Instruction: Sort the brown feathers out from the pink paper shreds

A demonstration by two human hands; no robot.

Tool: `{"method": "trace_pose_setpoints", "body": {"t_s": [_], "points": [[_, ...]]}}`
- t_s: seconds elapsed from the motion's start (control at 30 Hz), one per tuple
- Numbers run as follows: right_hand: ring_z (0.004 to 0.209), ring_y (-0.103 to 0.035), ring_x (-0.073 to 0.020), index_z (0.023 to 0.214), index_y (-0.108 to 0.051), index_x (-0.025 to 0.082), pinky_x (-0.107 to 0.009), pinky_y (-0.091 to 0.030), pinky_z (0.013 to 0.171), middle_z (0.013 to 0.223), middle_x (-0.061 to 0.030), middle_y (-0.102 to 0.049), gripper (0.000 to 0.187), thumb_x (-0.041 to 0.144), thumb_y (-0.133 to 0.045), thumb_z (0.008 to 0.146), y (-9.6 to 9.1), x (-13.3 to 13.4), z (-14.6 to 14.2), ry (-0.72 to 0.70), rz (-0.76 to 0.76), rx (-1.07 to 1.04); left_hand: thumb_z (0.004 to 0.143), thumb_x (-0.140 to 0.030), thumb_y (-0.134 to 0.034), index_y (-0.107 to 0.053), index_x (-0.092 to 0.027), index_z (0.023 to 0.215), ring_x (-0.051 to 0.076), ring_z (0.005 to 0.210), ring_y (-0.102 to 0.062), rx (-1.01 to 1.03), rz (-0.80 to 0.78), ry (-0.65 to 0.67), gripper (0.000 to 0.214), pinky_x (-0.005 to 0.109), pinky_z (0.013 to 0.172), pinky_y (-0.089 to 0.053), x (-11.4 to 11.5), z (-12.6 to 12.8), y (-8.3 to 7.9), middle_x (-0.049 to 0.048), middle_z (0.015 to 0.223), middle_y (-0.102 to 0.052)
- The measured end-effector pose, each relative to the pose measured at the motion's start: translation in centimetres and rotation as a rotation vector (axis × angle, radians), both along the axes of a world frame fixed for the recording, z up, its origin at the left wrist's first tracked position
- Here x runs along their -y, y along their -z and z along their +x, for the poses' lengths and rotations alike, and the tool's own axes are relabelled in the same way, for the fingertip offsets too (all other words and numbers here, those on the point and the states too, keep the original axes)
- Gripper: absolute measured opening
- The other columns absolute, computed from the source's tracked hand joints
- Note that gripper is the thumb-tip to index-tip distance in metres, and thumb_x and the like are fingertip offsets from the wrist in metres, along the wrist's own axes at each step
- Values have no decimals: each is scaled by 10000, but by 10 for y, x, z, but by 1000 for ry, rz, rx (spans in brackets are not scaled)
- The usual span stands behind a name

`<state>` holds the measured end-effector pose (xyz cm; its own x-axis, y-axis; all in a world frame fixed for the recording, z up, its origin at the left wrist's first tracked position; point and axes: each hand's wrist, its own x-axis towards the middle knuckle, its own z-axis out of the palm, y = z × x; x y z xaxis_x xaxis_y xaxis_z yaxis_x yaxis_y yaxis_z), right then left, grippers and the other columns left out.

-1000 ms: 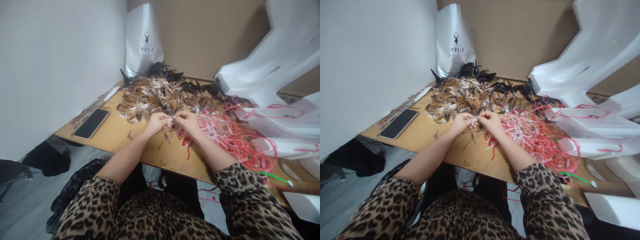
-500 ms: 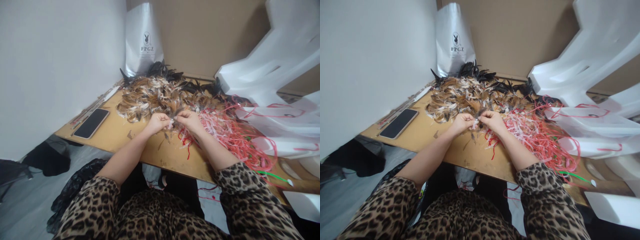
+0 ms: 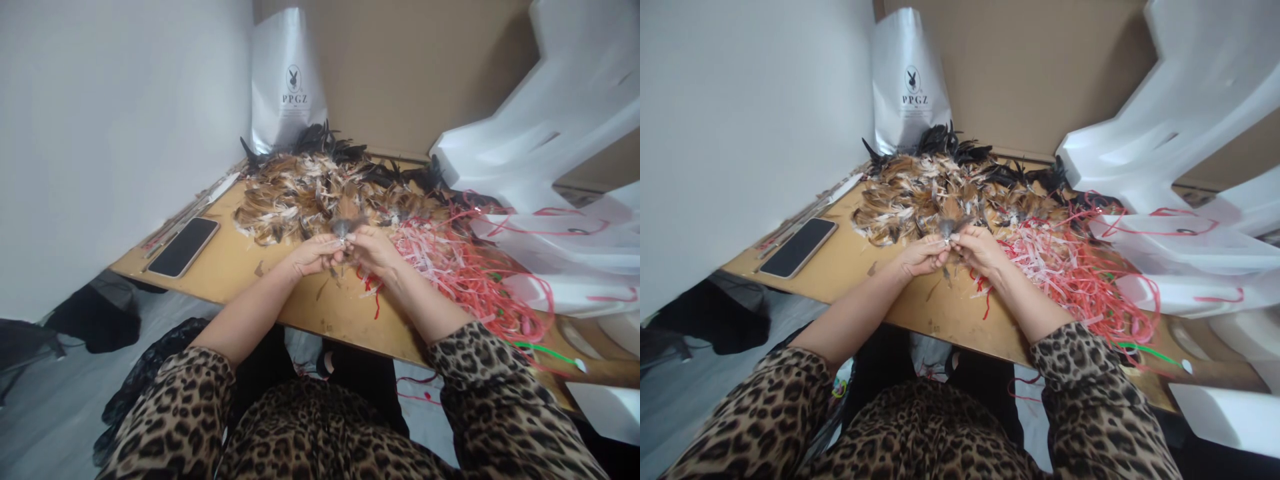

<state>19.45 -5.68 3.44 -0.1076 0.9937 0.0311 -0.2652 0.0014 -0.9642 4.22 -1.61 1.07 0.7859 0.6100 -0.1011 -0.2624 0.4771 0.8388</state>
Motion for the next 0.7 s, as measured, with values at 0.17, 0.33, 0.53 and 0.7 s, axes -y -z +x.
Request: {"method": "trace_pose_setpoints", "body": {"t_s": [0.17,0.33,0.53,0.7], "points": [[477,-441,-77,571,-528,179,-231,-370,508,524,41,-517,259,368,-704,577,4,-6,3,226,47,135,672,-249,-694,-628,-107,831,103,606,-626,-23,-9,-143,224,175,540,-458,-4,4,-1,55,707,-660],[443,-353,-55,540,-518,171,-213,-307,471,488,59,-467,240,343,-678,590,8,-11,6,449,88,285,632,-332,-712,-646,-127,843,109,729,-622,-95,216,-525,302,216,681,-477,-7,8,-6,60,831,-674],[483,-404,-69,560,-539,167,-213,-326,482,539,39,-519,223,343,-671,594,11,-8,-1,429,93,318,550,-281,-751,-655,-124,705,84,598,-547,-234,433,-655,241,219,639,-447,0,11,-10,17,667,-646],[455,-377,-69,551,-530,172,-217,-310,457,503,42,-494,248,370,-674,590,10,-7,-3,403,90,317,540,-273,-749,-632,-130,639,75,580,-525,-250,409,-614,209,214,621,-426,0,13,-8,-4,626,-616]]}}
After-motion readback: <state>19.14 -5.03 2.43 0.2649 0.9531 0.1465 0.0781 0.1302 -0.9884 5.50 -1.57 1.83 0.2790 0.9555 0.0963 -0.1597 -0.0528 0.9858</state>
